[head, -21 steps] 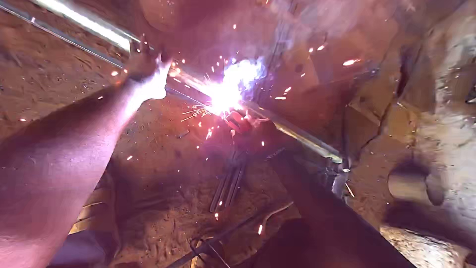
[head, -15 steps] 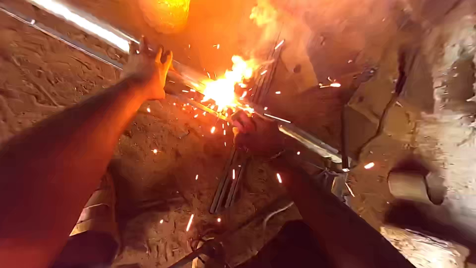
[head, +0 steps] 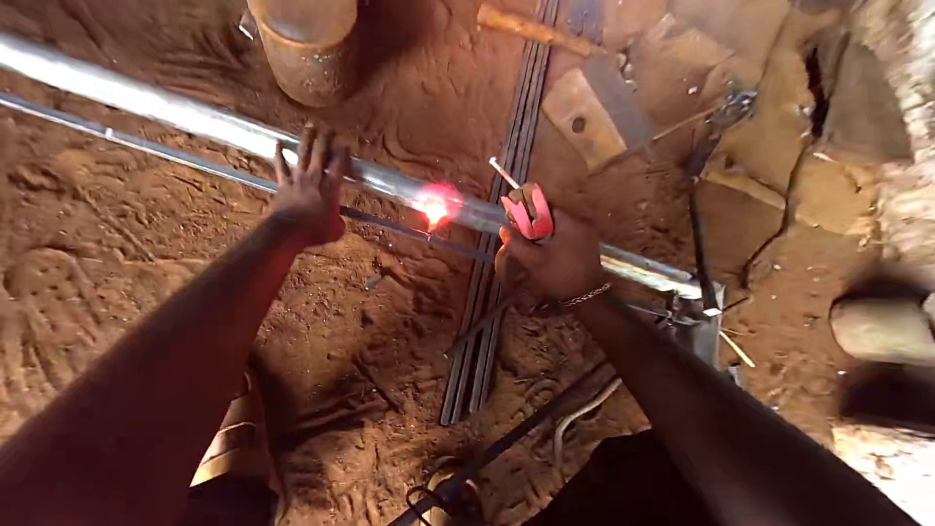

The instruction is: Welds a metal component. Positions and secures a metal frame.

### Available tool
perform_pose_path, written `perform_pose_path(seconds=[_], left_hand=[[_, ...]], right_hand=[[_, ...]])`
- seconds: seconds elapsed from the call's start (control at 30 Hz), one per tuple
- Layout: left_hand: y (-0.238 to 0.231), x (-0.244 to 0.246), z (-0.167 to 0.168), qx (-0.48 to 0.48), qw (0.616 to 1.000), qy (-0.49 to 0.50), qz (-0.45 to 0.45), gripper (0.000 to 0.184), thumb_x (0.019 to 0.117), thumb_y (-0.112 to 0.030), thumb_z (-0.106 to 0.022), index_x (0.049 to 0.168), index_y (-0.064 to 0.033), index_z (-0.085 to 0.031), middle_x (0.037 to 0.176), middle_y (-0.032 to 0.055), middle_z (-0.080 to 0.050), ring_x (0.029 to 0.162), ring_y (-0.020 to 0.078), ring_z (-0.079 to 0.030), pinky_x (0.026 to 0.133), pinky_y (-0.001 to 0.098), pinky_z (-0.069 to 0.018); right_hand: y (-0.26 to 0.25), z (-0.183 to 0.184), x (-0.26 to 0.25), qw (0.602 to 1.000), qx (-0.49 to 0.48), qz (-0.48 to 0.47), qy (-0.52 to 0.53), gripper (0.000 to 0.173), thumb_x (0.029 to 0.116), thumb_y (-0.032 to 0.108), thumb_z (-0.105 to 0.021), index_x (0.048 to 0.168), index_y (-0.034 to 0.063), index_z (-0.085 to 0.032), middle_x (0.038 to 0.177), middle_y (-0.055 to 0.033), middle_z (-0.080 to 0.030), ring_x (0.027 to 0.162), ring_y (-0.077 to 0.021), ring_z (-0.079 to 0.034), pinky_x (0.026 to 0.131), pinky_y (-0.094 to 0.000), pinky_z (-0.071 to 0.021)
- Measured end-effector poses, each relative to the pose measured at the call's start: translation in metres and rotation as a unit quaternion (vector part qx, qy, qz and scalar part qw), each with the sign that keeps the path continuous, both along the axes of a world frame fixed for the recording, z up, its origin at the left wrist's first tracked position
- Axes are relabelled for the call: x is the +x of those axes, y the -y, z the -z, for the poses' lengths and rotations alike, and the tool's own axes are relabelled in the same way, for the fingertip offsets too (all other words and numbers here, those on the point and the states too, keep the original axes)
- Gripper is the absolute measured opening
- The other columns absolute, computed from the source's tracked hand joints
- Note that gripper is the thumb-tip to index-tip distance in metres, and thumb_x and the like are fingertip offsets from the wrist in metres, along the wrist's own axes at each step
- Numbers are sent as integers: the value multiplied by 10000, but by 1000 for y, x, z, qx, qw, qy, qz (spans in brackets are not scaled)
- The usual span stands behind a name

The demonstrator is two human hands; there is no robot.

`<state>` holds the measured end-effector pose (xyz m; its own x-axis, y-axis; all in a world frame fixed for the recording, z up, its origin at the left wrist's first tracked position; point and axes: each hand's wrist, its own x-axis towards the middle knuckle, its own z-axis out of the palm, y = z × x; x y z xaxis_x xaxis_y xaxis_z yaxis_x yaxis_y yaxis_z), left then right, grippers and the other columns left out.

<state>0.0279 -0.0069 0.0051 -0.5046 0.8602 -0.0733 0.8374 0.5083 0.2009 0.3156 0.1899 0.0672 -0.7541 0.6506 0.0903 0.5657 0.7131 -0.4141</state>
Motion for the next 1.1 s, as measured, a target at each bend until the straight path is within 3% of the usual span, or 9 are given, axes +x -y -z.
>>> perform_pose_path(seconds=[0.17, 0.3, 0.43, 0.6, 0.7, 0.83, 0.9, 0.97, 1.1], left_hand=[[13, 76, 30, 20, 986, 16, 167, 443, 953, -360, -664, 1257, -38, -671, 1375, 246, -582, 1344, 468, -486, 1102, 686, -341], [21, 100, 50, -54, 988, 26, 145, 388, 991, -352, -609, 1227, -51, -677, 1330, 181, -623, 1290, 388, -544, 1098, 605, -369], [17, 95, 62, -174, 978, 116, 21, 541, 999, -444, -626, 1447, -148, -558, 1503, 110, -535, 1354, 375, -501, 1102, 602, -394], [20, 83, 70, -81, 968, 237, 16, 296, 1021, -311, -624, 1241, -138, -717, 1374, 91, -639, 1310, 329, -548, 1087, 580, -427], [20, 80, 62, 65, 835, 533, -124, 240, 1026, -119, -607, 1207, 22, -679, 1142, 137, -702, 1040, 210, -671, 958, 419, -548], [26, 71, 69, 163, 581, 789, -118, 262, 928, -253, -465, 966, -111, -681, 915, 22, -707, 843, 148, -675, 761, 349, -575], [20, 67, 65, 162, 518, 838, -49, 319, 900, -317, -427, 862, -150, -695, 849, 8, -706, 806, 138, -676, 740, 328, -570], [11, 64, 63, 151, 521, 840, -14, 419, 930, -365, -356, 866, -143, -705, 814, 8, -708, 757, 133, -674, 700, 320, -570], [19, 65, 47, 45, 667, 740, -74, 312, 1061, -234, -431, 1098, -32, -665, 883, 52, -652, 771, 152, -624, 728, 352, -563]], right_hand=[[-10, -6, 1, 999, -14, 13, -28, 493, 912, 463, -697, 1101, 7, -707, 920, -192, -734, 850, -347, -727, 768, -595, -564], [-12, -7, -4, 998, -11, 29, -50, 495, 899, 489, -685, 1070, 26, -709, 888, -163, -731, 823, -308, -722, 739, -570, -556], [-9, -2, -6, 998, -7, 13, -58, 457, 894, 482, -697, 1041, 51, -723, 879, -136, -737, 811, -284, -726, 729, -554, -565], [-4, -2, -8, 999, -13, 1, -44, 474, 904, 468, -696, 1062, 21, -712, 867, -164, -729, 802, -319, -723, 721, -583, -558], [-3, -6, -12, 999, -21, 5, -49, 473, 909, 459, -694, 1094, 25, -713, 890, -164, -736, 819, -316, -728, 731, -584, -557], [0, -13, -15, 996, -59, 28, -64, 426, 905, 448, -696, 1046, 47, -724, 839, -124, -724, 744, -255, -708, 692, -542, -559], [-1, -13, -16, 995, -56, 22, -85, 402, 909, 443, -692, 1029, 61, -729, 832, -98, -721, 738, -205, -699, 688, -498, -560], [-1, -14, -17, 994, -49, 18, -100, 381, 903, 432, -696, 1011, 68, -732, 829, -79, -717, 755, -170, -689, 696, -460, -552], [21, -39, -1, 992, -79, 78, -66, 403, 886, 408, -730, 1042, 37, -717, 846, -120, -723, 768, -254, -712, 699, -547, -578]])
